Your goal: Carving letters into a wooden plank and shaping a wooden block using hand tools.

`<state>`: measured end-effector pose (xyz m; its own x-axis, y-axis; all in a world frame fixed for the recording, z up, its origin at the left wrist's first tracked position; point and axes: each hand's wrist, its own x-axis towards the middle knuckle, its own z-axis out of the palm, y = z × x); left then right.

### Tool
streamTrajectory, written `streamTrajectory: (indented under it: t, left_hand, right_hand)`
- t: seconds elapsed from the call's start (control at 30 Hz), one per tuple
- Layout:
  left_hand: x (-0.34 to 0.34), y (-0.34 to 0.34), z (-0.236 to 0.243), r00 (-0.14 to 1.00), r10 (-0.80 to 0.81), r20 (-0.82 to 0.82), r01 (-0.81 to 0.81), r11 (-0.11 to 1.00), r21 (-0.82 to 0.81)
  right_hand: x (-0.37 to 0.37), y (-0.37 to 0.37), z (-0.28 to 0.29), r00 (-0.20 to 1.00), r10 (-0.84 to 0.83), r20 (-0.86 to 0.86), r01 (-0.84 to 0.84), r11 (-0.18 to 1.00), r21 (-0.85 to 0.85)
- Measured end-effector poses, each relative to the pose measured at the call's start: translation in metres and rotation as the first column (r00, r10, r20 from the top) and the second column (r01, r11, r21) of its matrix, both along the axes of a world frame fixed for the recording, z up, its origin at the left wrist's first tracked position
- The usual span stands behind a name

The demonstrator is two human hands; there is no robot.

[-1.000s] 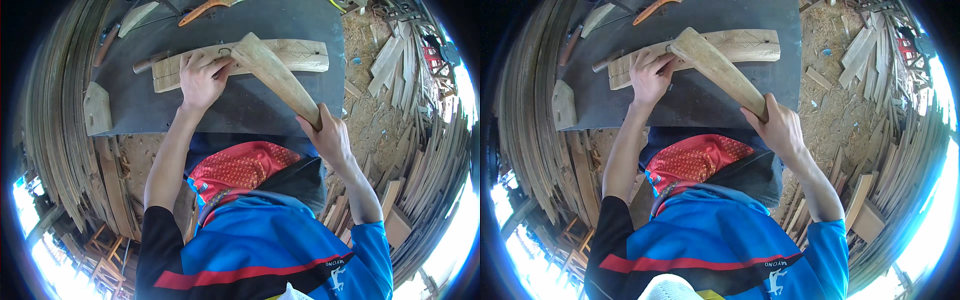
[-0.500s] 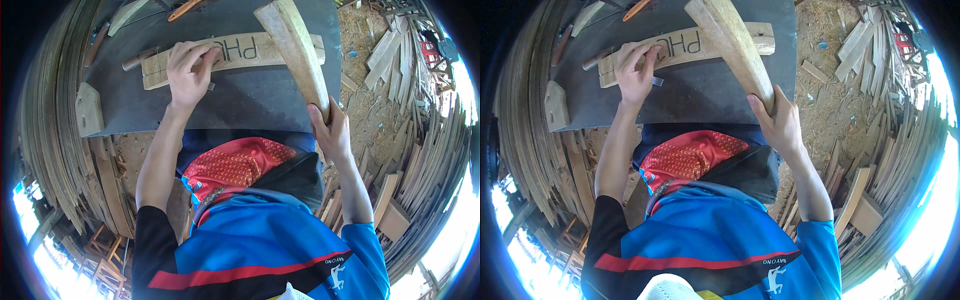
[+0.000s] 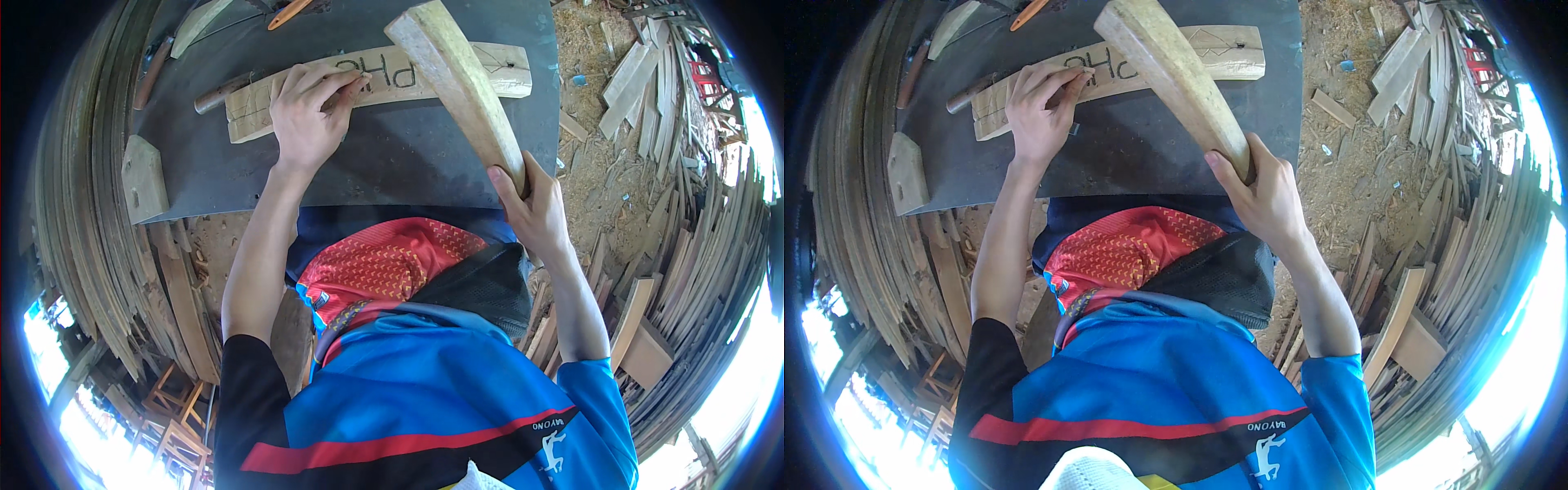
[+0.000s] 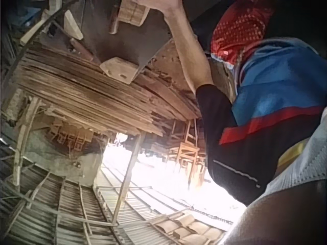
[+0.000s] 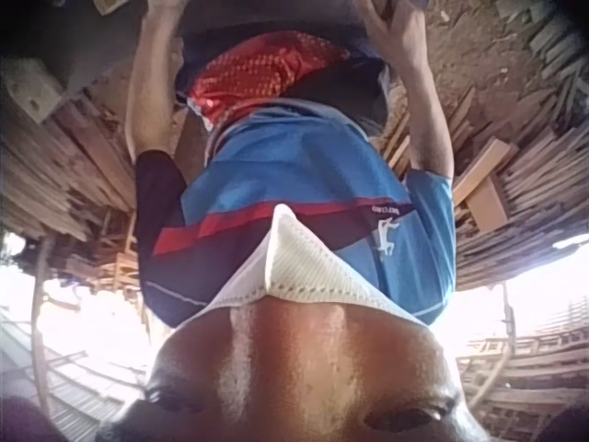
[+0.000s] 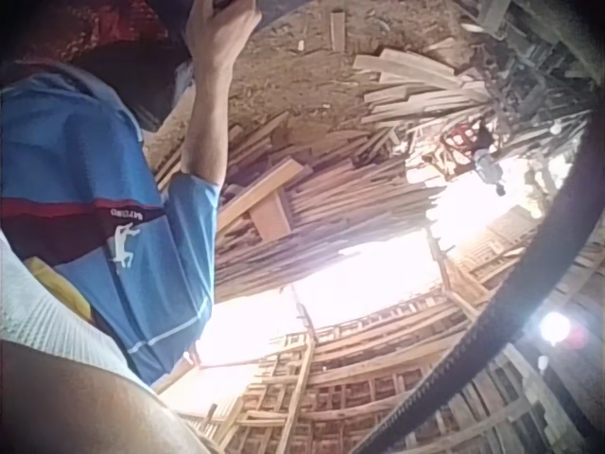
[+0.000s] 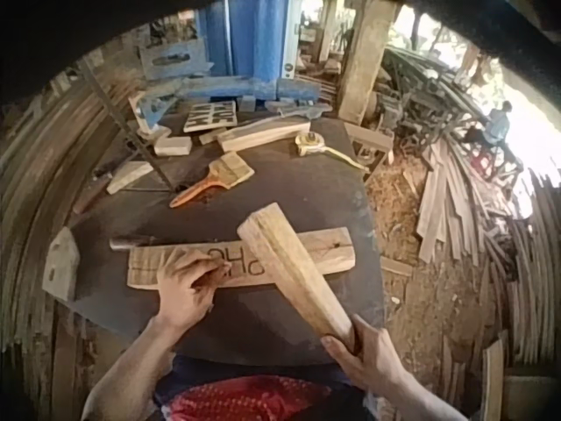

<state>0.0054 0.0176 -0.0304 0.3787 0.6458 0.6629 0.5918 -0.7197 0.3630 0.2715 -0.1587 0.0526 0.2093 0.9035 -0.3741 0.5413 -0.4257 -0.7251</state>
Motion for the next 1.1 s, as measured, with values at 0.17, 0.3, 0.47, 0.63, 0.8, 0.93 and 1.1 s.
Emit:
streamTrajectory:
  t: [0.17,0.3,0.47,0.63,0.8,0.93,1.1]
  left_hand:
    - [-0.001,0.000,0.002,1.000,-0.020,-0.017,0.020,1.000,0.002]
    - [0.000,-0.001,0.002,0.999,-0.034,0.001,0.034,0.999,-0.009]
    - [-0.002,-0.001,-0.001,0.999,-0.026,0.021,0.026,1.000,-0.007]
    - [-0.001,-0.002,0.003,0.999,-0.026,-0.032,0.026,1.000,0.008]
    - [-0.001,-0.004,0.007,0.998,-0.040,-0.053,0.041,0.999,0.018]
    - [0.000,-0.003,0.006,0.999,-0.046,-0.005,0.046,0.999,-0.004]
    - [-0.006,-0.010,0.003,0.980,0.063,-0.187,-0.051,0.996,0.068]
  right_hand:
    - [-0.004,0.000,0.013,0.999,0.049,0.021,-0.050,0.996,0.071]
    - [-0.008,0.001,0.023,0.998,0.060,-0.036,-0.053,0.985,0.167]
    - [-0.008,0.005,0.026,0.998,0.058,-0.032,-0.055,0.993,0.108]
    - [-0.007,0.003,0.022,0.999,0.042,-0.029,-0.038,0.992,0.120]
    - [-0.007,0.005,0.023,0.997,0.075,0.031,-0.079,0.982,0.174]
    - [-0.007,0.005,0.018,0.993,0.106,0.061,-0.117,0.968,0.221]
    - [-0.001,-0.005,-0.025,0.898,0.235,0.371,-0.329,0.920,0.214]
